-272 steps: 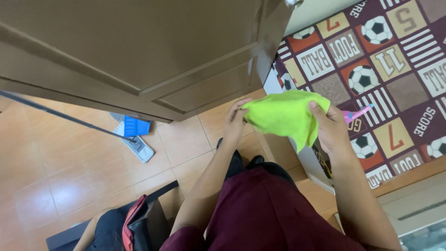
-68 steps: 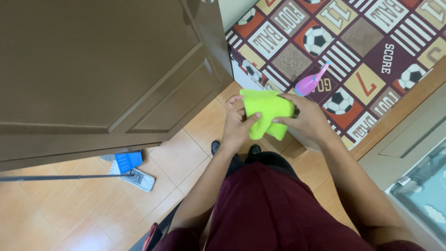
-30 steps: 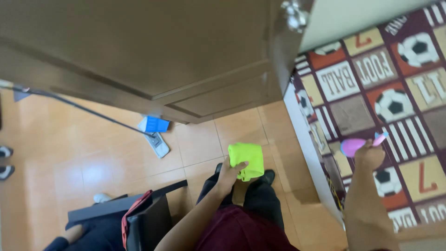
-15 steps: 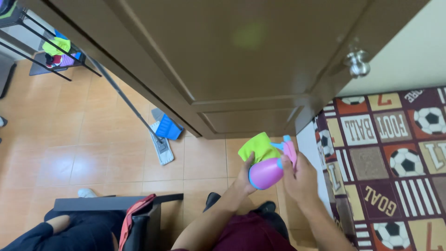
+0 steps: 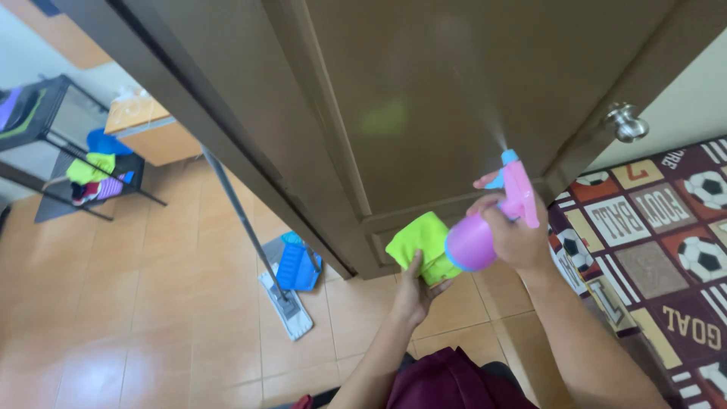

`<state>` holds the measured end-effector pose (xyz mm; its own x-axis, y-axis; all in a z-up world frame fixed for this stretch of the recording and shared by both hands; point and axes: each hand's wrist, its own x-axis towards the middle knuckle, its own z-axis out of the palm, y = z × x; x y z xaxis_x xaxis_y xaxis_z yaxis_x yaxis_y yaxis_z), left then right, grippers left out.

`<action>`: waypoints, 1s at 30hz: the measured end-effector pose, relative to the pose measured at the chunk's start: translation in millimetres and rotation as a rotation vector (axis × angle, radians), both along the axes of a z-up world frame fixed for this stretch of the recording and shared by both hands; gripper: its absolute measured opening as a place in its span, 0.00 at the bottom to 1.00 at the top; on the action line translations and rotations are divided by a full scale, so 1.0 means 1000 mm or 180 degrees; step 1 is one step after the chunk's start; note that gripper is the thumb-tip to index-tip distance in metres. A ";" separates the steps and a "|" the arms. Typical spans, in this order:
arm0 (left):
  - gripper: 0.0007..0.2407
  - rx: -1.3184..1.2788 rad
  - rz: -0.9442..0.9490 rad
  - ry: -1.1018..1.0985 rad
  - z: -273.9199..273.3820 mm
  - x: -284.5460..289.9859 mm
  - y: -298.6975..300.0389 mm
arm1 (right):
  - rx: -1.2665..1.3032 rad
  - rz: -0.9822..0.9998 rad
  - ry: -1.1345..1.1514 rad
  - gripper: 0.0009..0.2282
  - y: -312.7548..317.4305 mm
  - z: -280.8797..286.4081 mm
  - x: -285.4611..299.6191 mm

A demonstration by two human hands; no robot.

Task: The person cleans a brown wooden door using a pink spray bottle and a green cloth. They spray the cleaning solution onto the door surface and wipe it down thoroughly, covering the main panels, the door handle, and the edges.

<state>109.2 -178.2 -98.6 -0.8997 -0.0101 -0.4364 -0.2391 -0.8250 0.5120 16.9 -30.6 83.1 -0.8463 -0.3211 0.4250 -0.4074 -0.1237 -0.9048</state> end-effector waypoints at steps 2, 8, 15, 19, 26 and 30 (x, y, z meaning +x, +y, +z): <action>0.24 -0.0271 0.0068 -0.0144 0.012 0.007 -0.025 | 0.0088 -0.0404 0.0322 0.13 -0.008 -0.004 -0.010; 0.24 -0.0601 0.0018 -0.0205 0.008 0.019 -0.075 | -0.0301 -0.0752 0.0141 0.20 -0.031 0.029 -0.004; 0.24 -0.0624 -0.0188 -0.0313 -0.027 0.020 -0.099 | -0.0443 -0.1320 0.0422 0.22 -0.007 -0.004 -0.018; 0.24 -0.0606 -0.0354 -0.0379 -0.022 0.012 -0.090 | 0.0187 -0.1071 0.0236 0.15 0.010 -0.037 -0.008; 0.22 -0.0405 -0.0560 -0.0529 -0.063 -0.006 -0.055 | 0.1010 -0.0192 -0.0969 0.19 -0.007 -0.043 0.037; 0.21 -0.0645 -0.0565 -0.0534 -0.071 -0.019 -0.027 | 0.0084 -0.0505 -0.1028 0.23 0.040 -0.123 0.013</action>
